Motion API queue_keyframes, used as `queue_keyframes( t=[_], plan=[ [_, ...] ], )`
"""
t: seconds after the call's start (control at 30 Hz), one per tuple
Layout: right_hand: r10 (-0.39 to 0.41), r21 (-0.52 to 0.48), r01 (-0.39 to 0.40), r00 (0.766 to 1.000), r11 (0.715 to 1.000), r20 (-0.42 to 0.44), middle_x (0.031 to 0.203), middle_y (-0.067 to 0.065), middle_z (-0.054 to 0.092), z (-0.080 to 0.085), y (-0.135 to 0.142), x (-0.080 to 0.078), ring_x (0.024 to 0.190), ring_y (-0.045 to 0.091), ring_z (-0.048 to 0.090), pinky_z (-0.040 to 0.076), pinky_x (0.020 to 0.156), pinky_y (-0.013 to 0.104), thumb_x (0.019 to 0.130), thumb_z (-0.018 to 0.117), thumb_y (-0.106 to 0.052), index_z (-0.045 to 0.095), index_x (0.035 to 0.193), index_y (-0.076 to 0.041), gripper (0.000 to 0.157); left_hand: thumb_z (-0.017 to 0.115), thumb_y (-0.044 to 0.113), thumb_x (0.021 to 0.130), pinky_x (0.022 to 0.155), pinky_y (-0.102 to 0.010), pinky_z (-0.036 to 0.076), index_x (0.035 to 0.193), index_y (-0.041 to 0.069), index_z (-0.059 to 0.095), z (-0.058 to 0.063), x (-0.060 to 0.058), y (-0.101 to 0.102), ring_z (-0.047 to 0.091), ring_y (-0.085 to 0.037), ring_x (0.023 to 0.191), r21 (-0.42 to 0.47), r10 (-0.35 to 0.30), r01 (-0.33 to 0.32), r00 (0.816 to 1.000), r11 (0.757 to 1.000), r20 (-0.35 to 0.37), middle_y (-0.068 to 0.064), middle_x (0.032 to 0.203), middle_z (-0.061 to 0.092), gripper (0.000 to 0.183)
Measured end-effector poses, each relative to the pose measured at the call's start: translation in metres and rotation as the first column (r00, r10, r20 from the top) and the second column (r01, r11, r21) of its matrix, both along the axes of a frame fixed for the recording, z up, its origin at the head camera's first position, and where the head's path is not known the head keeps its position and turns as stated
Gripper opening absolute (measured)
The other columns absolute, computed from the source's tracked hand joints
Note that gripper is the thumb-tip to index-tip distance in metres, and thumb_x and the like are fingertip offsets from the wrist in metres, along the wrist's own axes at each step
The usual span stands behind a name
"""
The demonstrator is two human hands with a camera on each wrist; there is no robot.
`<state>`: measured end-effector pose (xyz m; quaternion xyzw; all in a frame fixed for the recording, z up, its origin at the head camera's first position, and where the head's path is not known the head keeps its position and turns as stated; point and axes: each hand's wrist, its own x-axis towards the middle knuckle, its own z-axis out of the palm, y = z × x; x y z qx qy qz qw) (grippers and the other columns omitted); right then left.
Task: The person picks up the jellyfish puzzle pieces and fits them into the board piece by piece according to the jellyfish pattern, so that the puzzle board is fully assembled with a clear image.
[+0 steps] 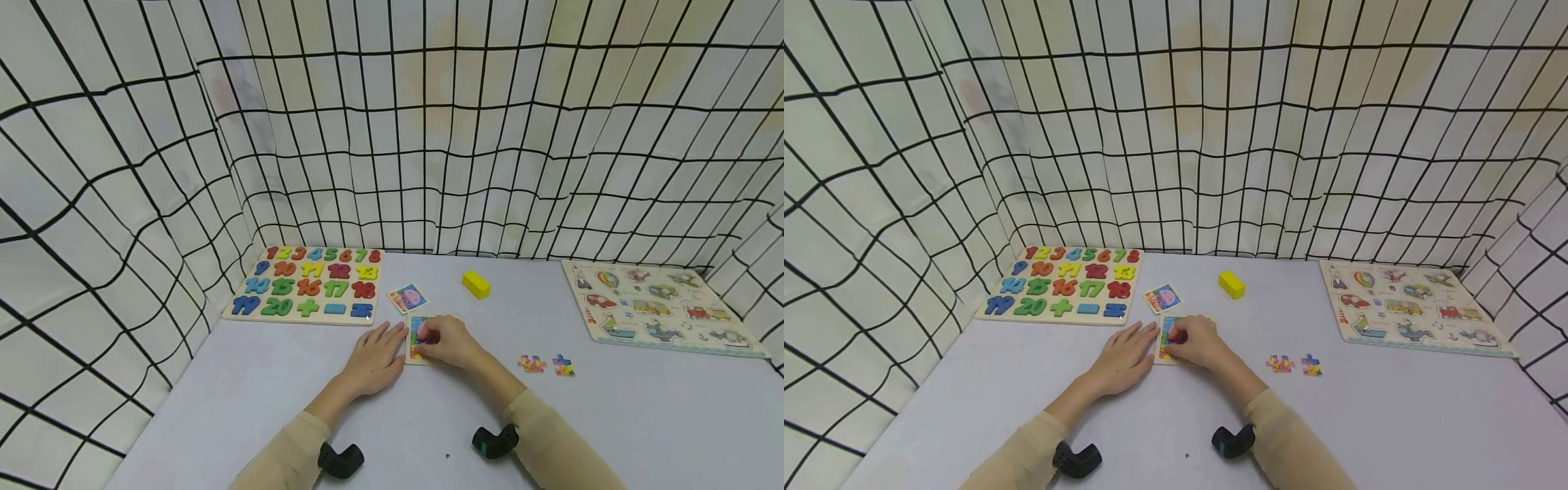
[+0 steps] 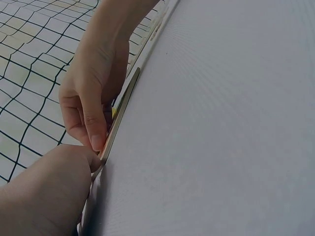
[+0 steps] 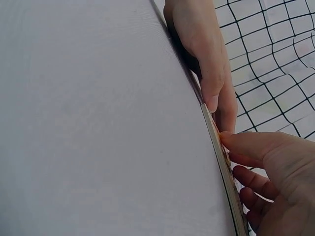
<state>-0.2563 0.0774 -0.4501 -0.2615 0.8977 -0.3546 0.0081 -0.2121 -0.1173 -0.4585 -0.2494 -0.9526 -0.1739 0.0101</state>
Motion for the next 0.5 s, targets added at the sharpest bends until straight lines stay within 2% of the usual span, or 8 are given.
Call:
queue_keyframes(
  t=[0.23,0.4,0.5],
  plan=[
    [0.041,0.072,-0.034,0.995,0.997,-0.094,0.081,-0.005,0.054,0.002,0.006,0.001,0.076,0.015,0.043,0.033,0.065,0.029,0.075,0.075,-0.029,0.066,0.081,-0.018,0.015,0.039,0.031,0.095,0.106,-0.050,0.013,0.142,0.010,0.034,0.000,-0.001,-0.001,0.016,-0.028,0.136,0.002,-0.006,0.006,1.000,1.000,-0.001,-0.005,0.148,0.028,0.051],
    [0.072,0.084,-0.066,0.995,0.994,-0.065,0.096,0.000,0.055,0.002,0.014,0.001,0.087,0.017,0.042,0.033,0.070,0.032,0.079,0.072,-0.028,0.067,0.097,-0.020,0.020,0.039,0.031,0.095,0.106,-0.050,0.012,0.142,0.010,0.033,0.000,0.000,-0.001,0.016,-0.028,0.137,0.002,-0.009,0.009,1.000,1.000,0.000,-0.005,0.148,0.028,0.052],
    [0.079,0.097,-0.073,0.995,0.993,-0.055,0.099,-0.001,0.055,0.001,0.018,-0.002,0.089,0.017,0.042,0.032,0.072,0.032,0.080,0.071,-0.025,0.068,0.100,-0.021,0.021,0.038,0.031,0.095,0.106,-0.050,0.012,0.142,0.010,0.033,0.000,0.000,-0.001,0.016,-0.028,0.137,0.003,-0.009,0.009,1.000,1.000,0.002,-0.005,0.148,0.028,0.052]
  ],
)
